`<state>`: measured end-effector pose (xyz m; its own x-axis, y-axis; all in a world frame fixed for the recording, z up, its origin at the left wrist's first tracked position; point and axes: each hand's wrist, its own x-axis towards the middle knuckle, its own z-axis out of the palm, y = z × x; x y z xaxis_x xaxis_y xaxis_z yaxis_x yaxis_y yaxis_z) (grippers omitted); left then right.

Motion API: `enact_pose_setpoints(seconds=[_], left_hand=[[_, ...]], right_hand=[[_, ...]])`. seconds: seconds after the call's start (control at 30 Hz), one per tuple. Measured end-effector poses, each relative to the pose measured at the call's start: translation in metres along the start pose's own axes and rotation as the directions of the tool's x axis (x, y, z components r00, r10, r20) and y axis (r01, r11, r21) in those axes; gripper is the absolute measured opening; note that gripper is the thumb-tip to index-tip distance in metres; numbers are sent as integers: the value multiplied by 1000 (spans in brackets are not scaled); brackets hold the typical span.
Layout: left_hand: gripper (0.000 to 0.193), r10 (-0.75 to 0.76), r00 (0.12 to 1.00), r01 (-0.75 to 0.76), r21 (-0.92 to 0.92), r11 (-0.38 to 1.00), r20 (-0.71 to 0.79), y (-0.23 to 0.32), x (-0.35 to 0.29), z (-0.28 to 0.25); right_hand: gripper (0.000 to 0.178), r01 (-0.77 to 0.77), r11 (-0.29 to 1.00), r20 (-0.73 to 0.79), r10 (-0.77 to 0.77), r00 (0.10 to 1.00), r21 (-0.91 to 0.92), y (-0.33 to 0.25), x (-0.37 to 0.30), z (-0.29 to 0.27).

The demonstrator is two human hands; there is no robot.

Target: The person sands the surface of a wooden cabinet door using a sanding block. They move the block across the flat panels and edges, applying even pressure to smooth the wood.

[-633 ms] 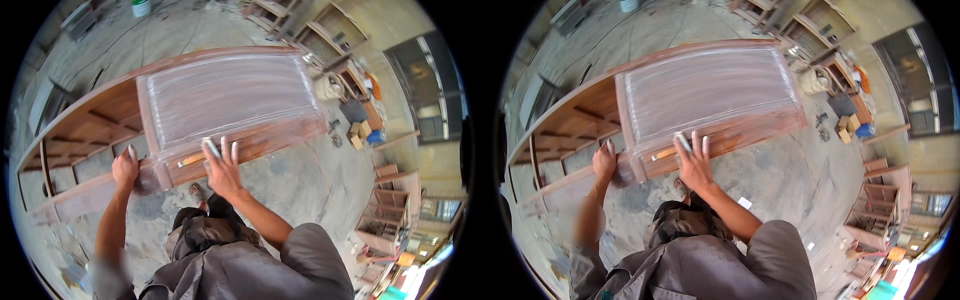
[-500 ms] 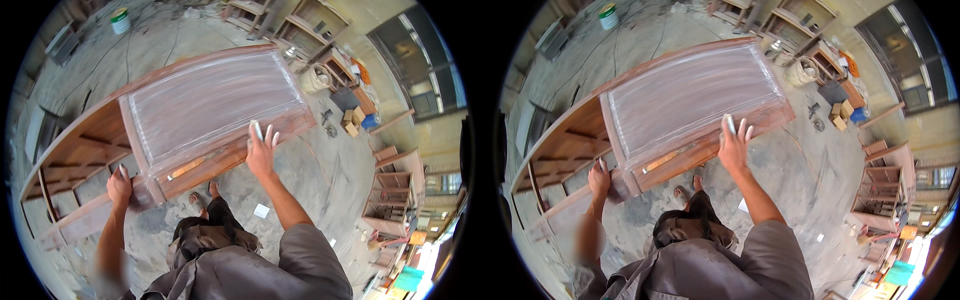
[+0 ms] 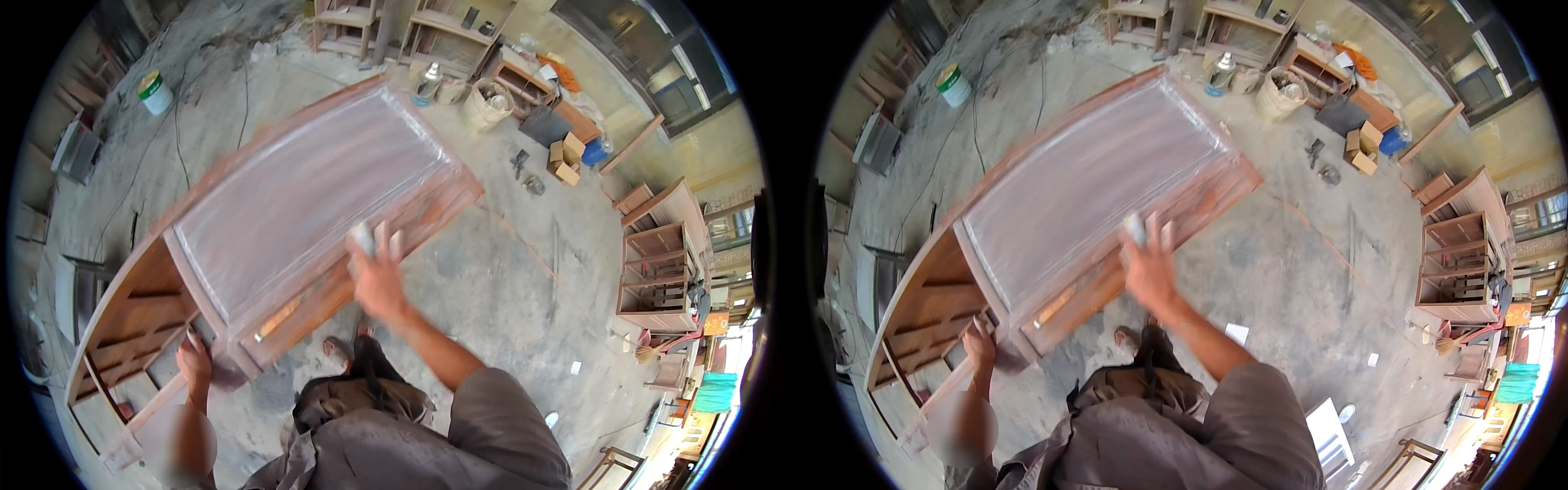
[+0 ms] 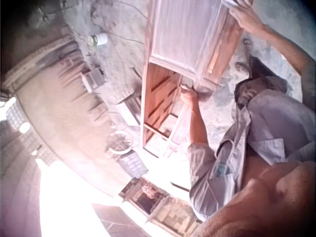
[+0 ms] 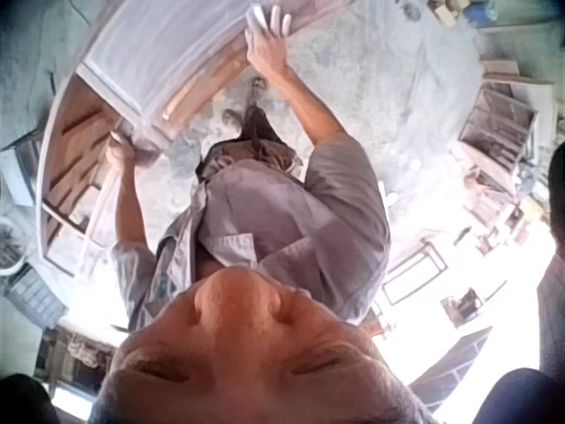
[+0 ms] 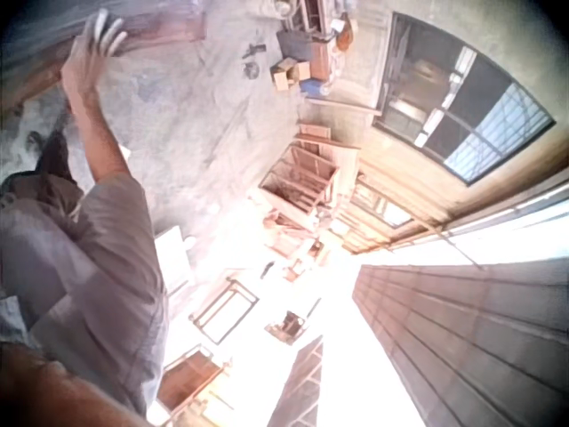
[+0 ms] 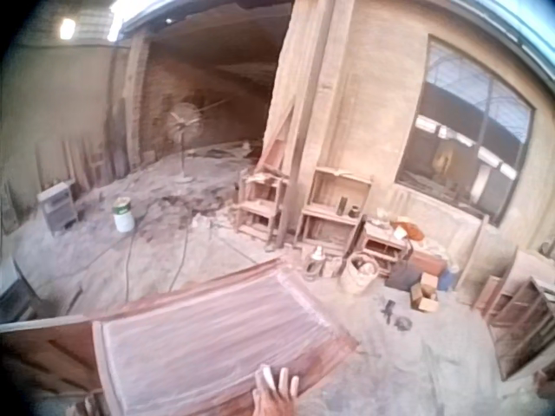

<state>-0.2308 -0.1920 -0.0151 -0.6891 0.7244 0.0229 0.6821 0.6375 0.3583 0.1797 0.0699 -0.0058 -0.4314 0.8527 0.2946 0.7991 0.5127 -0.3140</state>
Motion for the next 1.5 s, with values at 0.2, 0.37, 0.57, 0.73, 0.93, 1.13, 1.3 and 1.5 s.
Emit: enact_pose_setpoints(seconds=[0.2,0.37,0.57,0.73,0.93,1.13,1.3,1.5], left_hand=[[50,-2,1000,1,-14,1000,-11,1,2,4],[52,7,1000,-7,23,1000,4,-5,-2,3],[52,-18,1000,17,32,999,23,-13,4,9],[49,-20,1000,20,2,1000,7,-16,0,10],[49,-40,999,40,15,999,7,-10,0,9],[52,-72,997,72,6,997,40,-31,0,13],[53,-141,988,144,-38,989,65,-37,5,18],[51,49,999,-48,36,998,-23,-34,1,18]], right_hand=[[52,-124,987,-101,113,988,-101,112,51,-17],[50,-29,998,-81,33,996,49,87,32,-4],[54,-318,942,-222,289,931,-109,179,87,-23],[52,-133,989,-135,123,983,-65,151,54,-20],[55,-115,993,-60,114,992,-12,144,57,-28],[51,-176,983,-102,171,980,-50,173,65,-38],[49,4,999,-73,-7,997,-44,157,52,-37],[53,-33,999,-74,36,997,34,126,41,-32]])
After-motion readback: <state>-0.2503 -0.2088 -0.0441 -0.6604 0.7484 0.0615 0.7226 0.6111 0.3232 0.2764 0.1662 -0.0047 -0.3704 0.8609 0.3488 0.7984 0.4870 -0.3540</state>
